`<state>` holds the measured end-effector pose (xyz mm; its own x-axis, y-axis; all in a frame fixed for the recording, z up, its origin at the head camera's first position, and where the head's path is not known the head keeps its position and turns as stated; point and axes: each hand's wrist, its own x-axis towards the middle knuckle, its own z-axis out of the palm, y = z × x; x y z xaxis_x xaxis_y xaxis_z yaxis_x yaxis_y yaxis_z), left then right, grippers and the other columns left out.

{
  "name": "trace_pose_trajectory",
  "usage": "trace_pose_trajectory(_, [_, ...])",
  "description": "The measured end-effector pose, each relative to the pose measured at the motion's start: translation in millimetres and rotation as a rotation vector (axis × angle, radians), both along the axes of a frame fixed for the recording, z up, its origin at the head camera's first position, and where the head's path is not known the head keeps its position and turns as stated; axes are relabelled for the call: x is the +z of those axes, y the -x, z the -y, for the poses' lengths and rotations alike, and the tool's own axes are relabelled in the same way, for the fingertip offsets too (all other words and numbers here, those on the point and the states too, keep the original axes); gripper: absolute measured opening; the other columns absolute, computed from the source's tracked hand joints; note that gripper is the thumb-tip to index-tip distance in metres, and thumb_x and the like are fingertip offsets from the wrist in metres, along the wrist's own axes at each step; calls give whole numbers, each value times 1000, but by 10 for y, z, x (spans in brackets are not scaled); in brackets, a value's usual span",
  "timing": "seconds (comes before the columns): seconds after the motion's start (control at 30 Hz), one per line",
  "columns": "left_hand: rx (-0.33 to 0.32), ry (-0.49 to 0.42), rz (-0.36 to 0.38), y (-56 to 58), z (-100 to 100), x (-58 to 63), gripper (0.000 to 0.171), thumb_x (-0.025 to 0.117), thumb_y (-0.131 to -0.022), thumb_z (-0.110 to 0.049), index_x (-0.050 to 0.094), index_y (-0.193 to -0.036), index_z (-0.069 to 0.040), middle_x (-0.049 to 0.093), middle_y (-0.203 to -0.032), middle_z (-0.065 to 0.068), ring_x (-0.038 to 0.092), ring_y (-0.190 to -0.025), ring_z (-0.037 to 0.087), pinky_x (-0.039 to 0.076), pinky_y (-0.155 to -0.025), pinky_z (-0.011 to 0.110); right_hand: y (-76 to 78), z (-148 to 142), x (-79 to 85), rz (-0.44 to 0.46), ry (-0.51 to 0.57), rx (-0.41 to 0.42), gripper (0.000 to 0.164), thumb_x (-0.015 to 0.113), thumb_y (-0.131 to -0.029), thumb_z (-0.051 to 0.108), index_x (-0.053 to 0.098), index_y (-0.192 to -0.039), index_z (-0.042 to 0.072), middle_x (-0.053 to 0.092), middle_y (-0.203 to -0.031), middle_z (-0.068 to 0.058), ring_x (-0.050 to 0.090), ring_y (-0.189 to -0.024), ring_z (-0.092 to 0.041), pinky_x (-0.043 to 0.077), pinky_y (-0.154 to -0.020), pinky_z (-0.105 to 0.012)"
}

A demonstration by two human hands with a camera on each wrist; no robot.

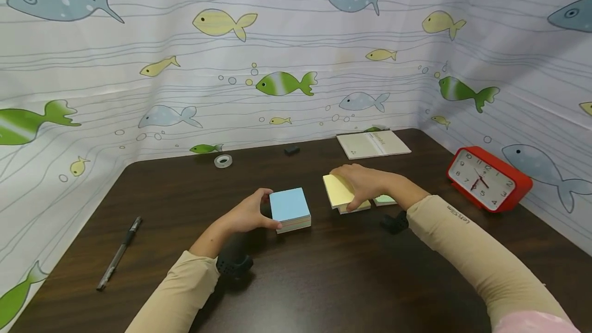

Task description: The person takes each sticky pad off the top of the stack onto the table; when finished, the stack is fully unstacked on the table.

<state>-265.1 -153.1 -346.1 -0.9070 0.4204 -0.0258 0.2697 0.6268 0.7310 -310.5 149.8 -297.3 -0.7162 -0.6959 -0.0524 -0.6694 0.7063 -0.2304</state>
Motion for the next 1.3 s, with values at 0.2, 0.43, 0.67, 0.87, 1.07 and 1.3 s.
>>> trace_pose_trajectory(0.2, [-4, -3, 4, 13, -2, -9, 91, 77, -64, -33, 26, -131, 1, 36, -128, 19, 34, -119, 30, 31, -92, 45, 15, -238, -10, -40, 3, -18, 84, 79, -57, 31, 38, -126, 4, 46, -109, -5, 39, -93, -22, 36, -73, -36])
trace_pose_trajectory(0.43, [-4, -7, -7, 16, -2, -3, 90, 77, -64, -32, 27, -130, 2, 37, -127, 19, 35, -117, 30, 31, -91, 45, 39, -513, -53, -57, 3, -42, 86, 80, -56, 26, 37, -125, 0, 46, -109, -10, 39, -95, -26, 34, -76, -40])
trace_pose_trajectory(0.67, [-7, -4, -3, 9, -2, -11, 90, 77, -64, -33, 27, -130, 1, 37, -128, 18, 35, -118, 30, 31, -92, 45, 66, -764, -125, -54, -13, -97, 87, 81, -56, 25, 35, -126, -1, 44, -113, -15, 38, -98, -31, 34, -77, -43])
trace_pose_trajectory(0.87, [-5, -7, -4, 18, 2, -20, 89, 77, -64, -32, 27, -130, 1, 37, -128, 19, 35, -118, 30, 31, -92, 45, 71, -902, -125, -73, -13, -134, 88, 82, -54, 23, 35, -125, -3, 43, -114, -19, 37, -101, -36, 33, -80, -49])
trace_pose_trajectory(1.07, [-4, -7, 0, 8, 6, -10, 90, 77, -64, -33, 27, -130, 1, 36, -128, 18, 34, -118, 30, 30, -92, 45, 94, -1019, -150, -101, -25, -137, 88, 82, -52, 19, 37, -124, -5, 45, -113, -20, 39, -101, -35, 31, -83, -51])
trace_pose_trajectory(1.3, [-19, -11, 6, -5, 8, 3, 90, 76, -65, -32, 25, -131, 2, 33, -131, 19, 32, -120, 31, 30, -92, 45, 121, -1203, -189, -124, -50, -163, 88, 82, -50, 17, 38, -123, -6, 45, -113, -22, 39, -98, -35, 30, -80, -50])
